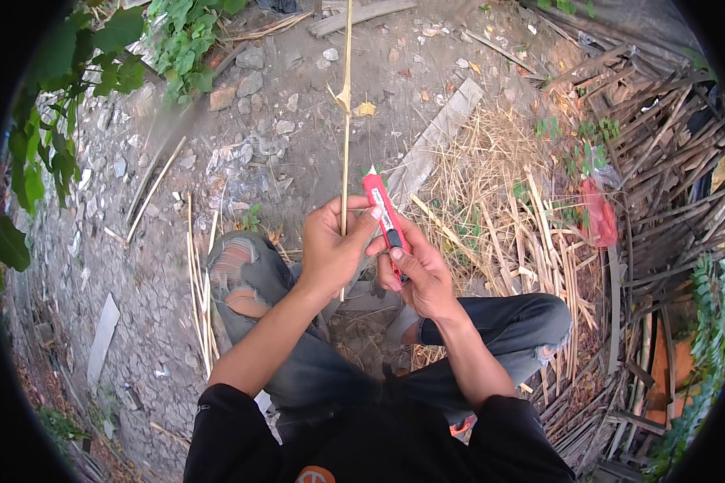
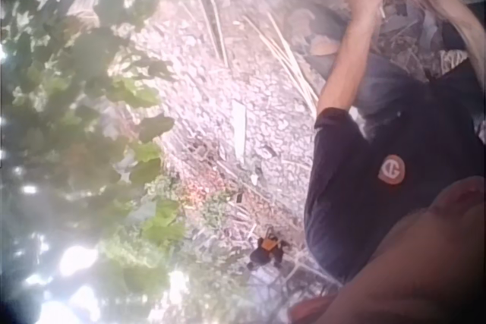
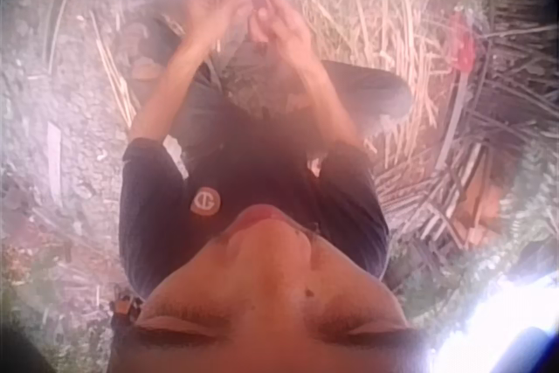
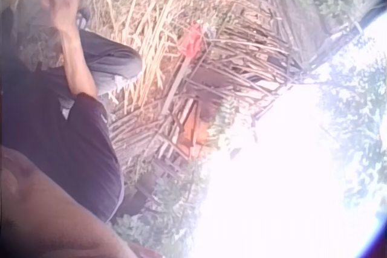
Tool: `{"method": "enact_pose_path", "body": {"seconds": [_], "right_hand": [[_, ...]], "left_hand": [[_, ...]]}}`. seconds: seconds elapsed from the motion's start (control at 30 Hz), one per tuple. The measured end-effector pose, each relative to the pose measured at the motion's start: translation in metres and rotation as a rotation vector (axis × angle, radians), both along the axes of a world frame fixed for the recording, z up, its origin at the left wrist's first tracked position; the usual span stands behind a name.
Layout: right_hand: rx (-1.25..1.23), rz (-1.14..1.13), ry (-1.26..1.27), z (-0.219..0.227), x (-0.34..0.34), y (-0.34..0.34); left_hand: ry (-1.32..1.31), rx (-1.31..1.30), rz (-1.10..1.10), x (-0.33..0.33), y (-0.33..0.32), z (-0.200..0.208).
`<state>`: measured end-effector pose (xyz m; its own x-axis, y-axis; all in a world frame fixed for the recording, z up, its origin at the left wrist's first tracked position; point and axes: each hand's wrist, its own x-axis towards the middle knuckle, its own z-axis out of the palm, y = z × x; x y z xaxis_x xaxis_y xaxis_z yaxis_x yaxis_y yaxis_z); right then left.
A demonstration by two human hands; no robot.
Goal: The person sits on the ground and uses a red utility knife to shave and smooth a long, thin bamboo strip. They hold the strip with their left hand and repeatedly scrape the blade along its length to remove the outer layer and refine its shape.
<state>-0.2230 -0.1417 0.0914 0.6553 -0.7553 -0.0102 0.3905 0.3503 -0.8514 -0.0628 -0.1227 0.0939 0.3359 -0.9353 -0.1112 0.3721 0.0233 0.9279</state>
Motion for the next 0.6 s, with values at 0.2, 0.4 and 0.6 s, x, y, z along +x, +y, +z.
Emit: {"method": "enact_pose_path", "body": {"seconds": [0.2, 0.4, 0.6], "right_hand": [[0.172, -0.349, 0.482, -0.154, -0.030, -0.027], [0.233, 0.326, 1.332, -0.316, -0.065, -0.001], [0.049, 0.091, 1.637, -0.348, -0.065, 0.095]], "left_hand": [[0.131, 0.078, 0.167, 0.017, -0.012, 0.007], [0.160, 0.049, 0.164, 0.022, -0.012, 0.015], [0.174, 0.061, 0.166, 0.027, -0.009, 0.007]]}}
